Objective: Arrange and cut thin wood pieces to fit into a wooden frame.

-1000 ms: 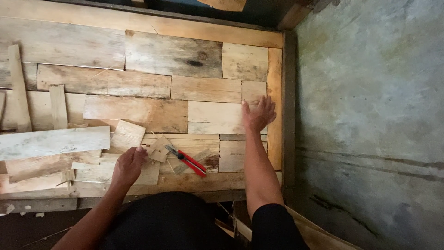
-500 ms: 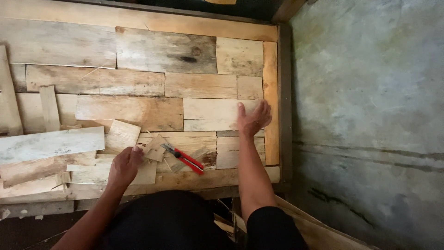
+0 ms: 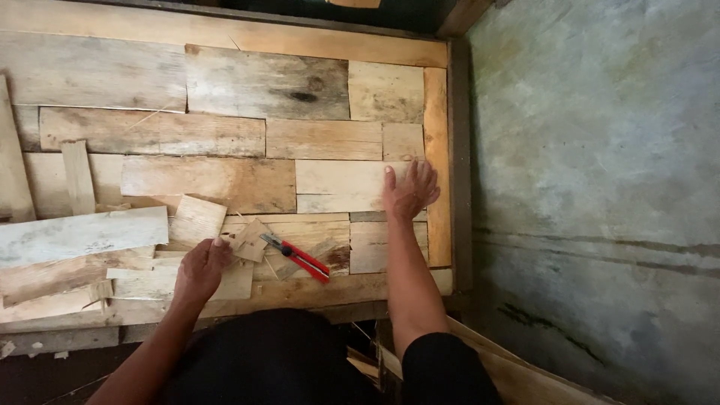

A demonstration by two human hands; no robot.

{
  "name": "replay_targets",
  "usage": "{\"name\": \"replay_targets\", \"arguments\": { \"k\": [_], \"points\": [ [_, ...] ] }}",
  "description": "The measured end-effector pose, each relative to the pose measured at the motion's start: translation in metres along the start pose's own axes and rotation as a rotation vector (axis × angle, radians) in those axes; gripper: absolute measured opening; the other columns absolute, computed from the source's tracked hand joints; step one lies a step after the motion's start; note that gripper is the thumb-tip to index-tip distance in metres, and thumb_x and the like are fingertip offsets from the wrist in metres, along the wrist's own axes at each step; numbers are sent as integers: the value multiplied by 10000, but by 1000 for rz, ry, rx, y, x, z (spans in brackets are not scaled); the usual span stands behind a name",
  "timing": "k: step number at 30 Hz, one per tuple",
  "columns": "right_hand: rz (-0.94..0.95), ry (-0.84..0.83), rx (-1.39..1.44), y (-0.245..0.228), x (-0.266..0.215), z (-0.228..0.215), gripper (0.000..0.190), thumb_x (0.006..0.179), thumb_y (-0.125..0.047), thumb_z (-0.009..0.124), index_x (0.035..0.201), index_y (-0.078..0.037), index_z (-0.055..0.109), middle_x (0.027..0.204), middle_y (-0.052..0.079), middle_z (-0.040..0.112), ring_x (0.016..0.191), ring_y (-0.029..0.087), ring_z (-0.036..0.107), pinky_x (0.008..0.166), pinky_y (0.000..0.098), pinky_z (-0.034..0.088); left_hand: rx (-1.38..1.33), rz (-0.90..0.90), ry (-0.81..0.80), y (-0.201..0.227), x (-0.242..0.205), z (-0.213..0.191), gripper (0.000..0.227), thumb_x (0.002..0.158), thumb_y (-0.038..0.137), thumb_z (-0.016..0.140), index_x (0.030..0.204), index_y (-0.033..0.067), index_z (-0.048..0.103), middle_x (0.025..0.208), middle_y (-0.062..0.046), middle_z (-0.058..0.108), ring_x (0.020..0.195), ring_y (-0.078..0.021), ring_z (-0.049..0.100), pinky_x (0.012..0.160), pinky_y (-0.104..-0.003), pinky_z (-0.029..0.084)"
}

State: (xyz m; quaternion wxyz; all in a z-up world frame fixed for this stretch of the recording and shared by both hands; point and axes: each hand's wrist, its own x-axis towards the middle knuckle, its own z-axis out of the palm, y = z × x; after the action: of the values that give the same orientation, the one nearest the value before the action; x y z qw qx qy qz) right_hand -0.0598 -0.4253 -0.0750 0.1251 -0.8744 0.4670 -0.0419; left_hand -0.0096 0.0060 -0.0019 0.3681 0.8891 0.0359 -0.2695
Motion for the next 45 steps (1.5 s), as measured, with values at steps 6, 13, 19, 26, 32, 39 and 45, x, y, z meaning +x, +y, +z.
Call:
{"name": "replay_targets", "arguments": {
  "k": [6,13,19,26,32,39,45],
  "points": [
    [-112,62,-28,0,10,2,788,966,-556,583,1563,-75,404,1649,157,275,1552,349,190,1220,635,67,-89,45,0,-14,5,5,508,1074,452,475,1059,10,725,878,-157,761,814,-244,716,754,-412,545],
    [-318,-164,-168,-39,49,-9,678,1084,-501,457,1638,-138,309,1742,164,165,1612,372,154,1281,617,61,-26,-16,-9,10,-4,-4,500,1051,467,500,1078,24,731,862,-156,747,807,-259,700,736,-424,527],
    [-255,-321,-198,-61,62,-18,784,1043,-582,372,1663,-178,112,1728,165,-5,1591,407,4,1254,618,-19,25,19,2,5,-3,-4,495,1040,468,521,1100,18,718,815,-202,712,762,-300,683,705,-446,525],
    [-213,-278,-146,-60,62,-2,854,1043,-595,383,1664,-116,45,1734,168,-56,1594,397,-55,1251,617,-20,55,37,3,-6,1,-2,476,1043,454,528,1090,17,711,870,-199,742,796,-330,715,721,-458,541],
    [-120,-272,-114,-57,45,-12,891,1035,-605,401,1663,-98,24,1731,172,-73,1599,373,-63,1243,627,-25,119,153,30,-30,7,5,406,1046,385,564,1121,15,711,945,-224,740,873,-380,719,763,-471,549],
    [175,-199,-60,-13,-58,-19,858,1070,-621,332,1674,-116,-9,1739,143,-65,1608,341,-47,1276,630,-25,87,239,33,-17,-4,-1,338,1006,328,645,1111,17,727,961,-213,746,896,-352,731,782,-459,562],
    [348,-267,-22,20,-91,-43,877,1040,-603,330,1648,-79,-21,1730,159,-82,1596,355,-62,1230,621,-1,34,322,18,-19,-6,1,260,987,248,686,1072,6,729,950,-198,753,878,-312,746,782,-420,575]
  ]
}}
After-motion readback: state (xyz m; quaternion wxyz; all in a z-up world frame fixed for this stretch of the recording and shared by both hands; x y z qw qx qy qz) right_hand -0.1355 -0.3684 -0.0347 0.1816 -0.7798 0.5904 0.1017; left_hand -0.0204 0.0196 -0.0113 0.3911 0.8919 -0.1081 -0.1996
